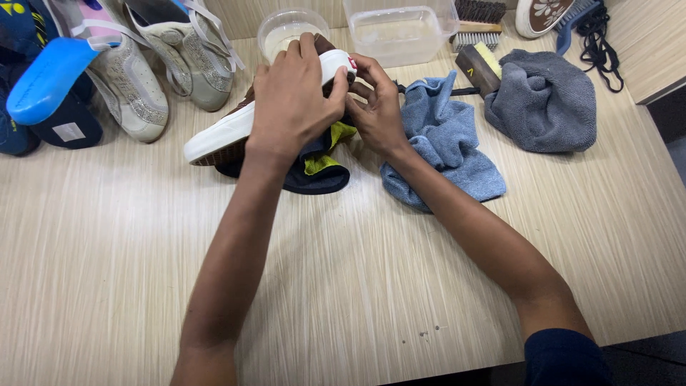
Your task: The person cleans a brown slip-on shoe with white floral patterns. They first wipe the upper part of the shoe with a blue cloth, then use a small brush dipped in water to scrub the white rubber sole and the brown waffle-patterned outsole.
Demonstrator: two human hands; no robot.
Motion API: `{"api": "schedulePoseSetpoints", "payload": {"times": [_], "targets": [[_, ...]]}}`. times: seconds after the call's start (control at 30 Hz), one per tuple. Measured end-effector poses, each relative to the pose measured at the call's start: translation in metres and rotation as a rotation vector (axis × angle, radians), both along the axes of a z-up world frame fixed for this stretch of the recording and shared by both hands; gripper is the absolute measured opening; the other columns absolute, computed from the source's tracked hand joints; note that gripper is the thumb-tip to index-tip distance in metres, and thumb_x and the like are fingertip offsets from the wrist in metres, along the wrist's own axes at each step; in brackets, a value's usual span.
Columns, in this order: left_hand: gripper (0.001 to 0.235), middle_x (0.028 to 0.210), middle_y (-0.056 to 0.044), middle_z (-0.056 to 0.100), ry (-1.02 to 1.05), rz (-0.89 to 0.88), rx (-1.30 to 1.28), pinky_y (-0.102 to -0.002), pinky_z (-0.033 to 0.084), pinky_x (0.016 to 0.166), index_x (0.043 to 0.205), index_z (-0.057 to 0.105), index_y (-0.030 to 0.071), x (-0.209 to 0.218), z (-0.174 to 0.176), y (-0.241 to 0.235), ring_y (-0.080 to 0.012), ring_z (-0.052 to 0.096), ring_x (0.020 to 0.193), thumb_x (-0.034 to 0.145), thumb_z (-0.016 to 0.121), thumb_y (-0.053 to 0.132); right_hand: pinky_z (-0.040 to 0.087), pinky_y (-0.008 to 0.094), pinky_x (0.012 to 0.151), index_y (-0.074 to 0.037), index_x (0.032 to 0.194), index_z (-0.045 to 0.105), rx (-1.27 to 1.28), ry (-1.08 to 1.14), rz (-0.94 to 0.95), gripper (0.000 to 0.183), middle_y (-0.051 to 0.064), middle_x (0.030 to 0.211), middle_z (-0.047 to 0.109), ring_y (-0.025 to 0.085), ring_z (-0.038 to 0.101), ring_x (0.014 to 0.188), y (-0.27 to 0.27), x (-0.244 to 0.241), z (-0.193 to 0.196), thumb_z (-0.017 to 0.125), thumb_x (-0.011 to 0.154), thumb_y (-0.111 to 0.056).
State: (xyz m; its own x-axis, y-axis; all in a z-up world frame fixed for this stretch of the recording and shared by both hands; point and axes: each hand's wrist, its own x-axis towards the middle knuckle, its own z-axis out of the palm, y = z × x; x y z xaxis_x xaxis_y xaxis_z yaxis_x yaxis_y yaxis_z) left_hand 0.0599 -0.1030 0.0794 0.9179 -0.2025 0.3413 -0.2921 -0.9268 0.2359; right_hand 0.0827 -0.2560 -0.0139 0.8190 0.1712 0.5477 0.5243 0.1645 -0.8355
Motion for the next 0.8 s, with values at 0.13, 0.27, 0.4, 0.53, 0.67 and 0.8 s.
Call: {"api": "schedulePoseSetpoints", "payload": {"times": [0.13, 0.27, 0.4, 0.53, 0.67, 0.8], "targets": [[0.039, 0.082, -0.015, 0.071, -0.193, 0.165, -0.305, -0.054, 0.045, 0.058, 0.103, 0.049, 0.006, 0.011, -0.02, -0.005, -0.039, 0.066, 0.068, 0.094, 0.043, 0.043, 0.064, 0.029, 0.101, -0.004, 0.14, 0.055, 0.039, -0.005, -0.057, 0.047, 0.008, 0.135, 0.058, 0.021, 0.066, 0.113, 0.011, -0.013, 0.01, 0.078, 0.101, -0.014], [0.035, 0.057, -0.006, 0.058, -0.481, 0.106, -0.141, -0.045, 0.038, 0.04, 0.091, 0.056, 0.008, 0.024, -0.035, 0.009, -0.0282, 0.055, 0.043, 0.098, 0.046, 0.041, 0.067, 0.031, 0.098, -0.002, 0.132, 0.056, -0.111, -0.154, -0.19, 0.046, 0.013, 0.124, 0.065, 0.024, 0.073, 0.109, 0.006, -0.015, 0.019, 0.082, 0.096, -0.012], [0.035, 0.053, -0.001, 0.046, -0.623, 0.037, 0.005, -0.037, 0.033, 0.038, 0.094, 0.059, 0.006, 0.022, -0.061, 0.03, -0.0192, 0.043, 0.039, 0.098, 0.047, 0.038, 0.053, 0.031, 0.07, -0.005, 0.108, 0.065, -0.144, -0.255, -0.373, 0.036, 0.008, 0.089, 0.065, 0.018, 0.063, 0.08, -0.015, 0.001, 0.033, 0.044, 0.11, -0.034], [0.03, 0.054, -0.003, 0.046, -0.626, 0.054, -0.074, -0.039, 0.035, 0.044, 0.089, 0.054, 0.006, 0.009, -0.064, 0.041, -0.0231, 0.047, 0.043, 0.098, 0.043, 0.032, 0.048, 0.031, 0.061, -0.005, 0.093, 0.071, -0.651, -0.279, -0.454, 0.027, 0.005, 0.086, 0.072, 0.015, 0.064, 0.075, -0.085, 0.032, 0.05, 0.058, 0.112, -0.019], [0.022, 0.057, -0.003, 0.042, -0.671, 0.027, -0.184, -0.038, 0.033, 0.046, 0.085, 0.05, 0.007, 0.002, -0.058, 0.043, -0.021, 0.042, 0.045, 0.099, 0.043, 0.023, 0.053, 0.053, 0.087, -0.007, 0.118, 0.075, -1.318, 0.269, -0.401, 0.032, 0.02, 0.12, 0.069, 0.039, 0.067, 0.107, -0.11, 0.037, 0.052, 0.081, 0.092, -0.024], [0.024, 0.056, -0.003, 0.039, -0.664, 0.04, -0.196, -0.038, 0.033, 0.046, 0.083, 0.048, 0.007, 0.001, -0.057, 0.044, -0.021, 0.039, 0.043, 0.101, 0.04, 0.02, 0.057, 0.058, 0.076, -0.01, 0.101, 0.082, -1.34, 0.196, -0.384, 0.018, 0.022, 0.107, 0.073, 0.046, 0.07, 0.093, -0.103, 0.036, 0.048, 0.086, 0.085, -0.016]]}}
